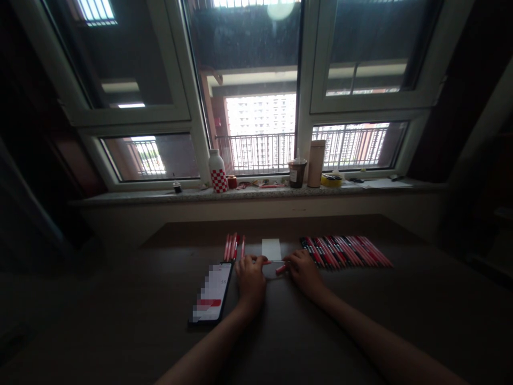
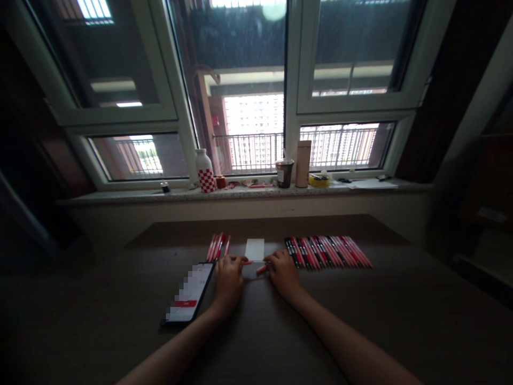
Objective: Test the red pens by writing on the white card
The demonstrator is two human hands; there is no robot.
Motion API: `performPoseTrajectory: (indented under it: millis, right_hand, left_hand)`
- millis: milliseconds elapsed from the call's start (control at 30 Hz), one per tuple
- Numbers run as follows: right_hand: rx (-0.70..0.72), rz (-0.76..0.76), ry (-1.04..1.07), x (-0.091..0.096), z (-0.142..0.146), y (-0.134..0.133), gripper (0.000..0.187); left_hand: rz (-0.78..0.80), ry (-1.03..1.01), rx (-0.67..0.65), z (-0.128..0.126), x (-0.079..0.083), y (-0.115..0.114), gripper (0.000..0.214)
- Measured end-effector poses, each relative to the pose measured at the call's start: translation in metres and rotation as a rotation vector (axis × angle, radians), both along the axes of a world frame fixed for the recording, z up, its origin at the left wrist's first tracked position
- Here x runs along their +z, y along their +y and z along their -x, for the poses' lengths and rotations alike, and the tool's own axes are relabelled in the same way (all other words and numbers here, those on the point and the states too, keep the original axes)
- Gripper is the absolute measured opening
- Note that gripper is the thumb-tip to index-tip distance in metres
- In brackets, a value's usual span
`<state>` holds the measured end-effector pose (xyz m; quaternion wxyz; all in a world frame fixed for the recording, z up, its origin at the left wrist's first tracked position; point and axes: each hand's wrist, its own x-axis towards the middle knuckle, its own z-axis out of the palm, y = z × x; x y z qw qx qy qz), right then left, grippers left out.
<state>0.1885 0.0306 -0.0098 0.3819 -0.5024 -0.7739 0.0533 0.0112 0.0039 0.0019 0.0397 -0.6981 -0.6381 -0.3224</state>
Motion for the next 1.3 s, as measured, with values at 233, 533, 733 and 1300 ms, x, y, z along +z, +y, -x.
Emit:
performPoseTrajectory:
  millis: [233,533,733,1300]
  right_hand:
    - [0.025,-0.01,-0.002,-0.001,-0.0004,0.0015,0.017]
    - [0.097,-0.052,0.0,-0.0023,0.0006,0.0017,0.017]
    - [0.136,-0.032,0.019,0.0008,0.0009,0.0001,0.019]
    - [0.034,-0.075,0.021,-0.002,0.0006,0.002,0.017]
  left_hand:
    - [0.0,-0.003,-0.043,-0.0002,0.0009,0.0002,0.035]
    - [0.015,-0.018,-0.128,-0.0013,-0.0014,0.0013,0.029]
    - [0.051,-0.033,-0.229,-0.0015,-0.0021,0.0023,0.029]
    - [0.045,-0.051,-0.167,-0.0018,0.0006,-0.0003,0.026]
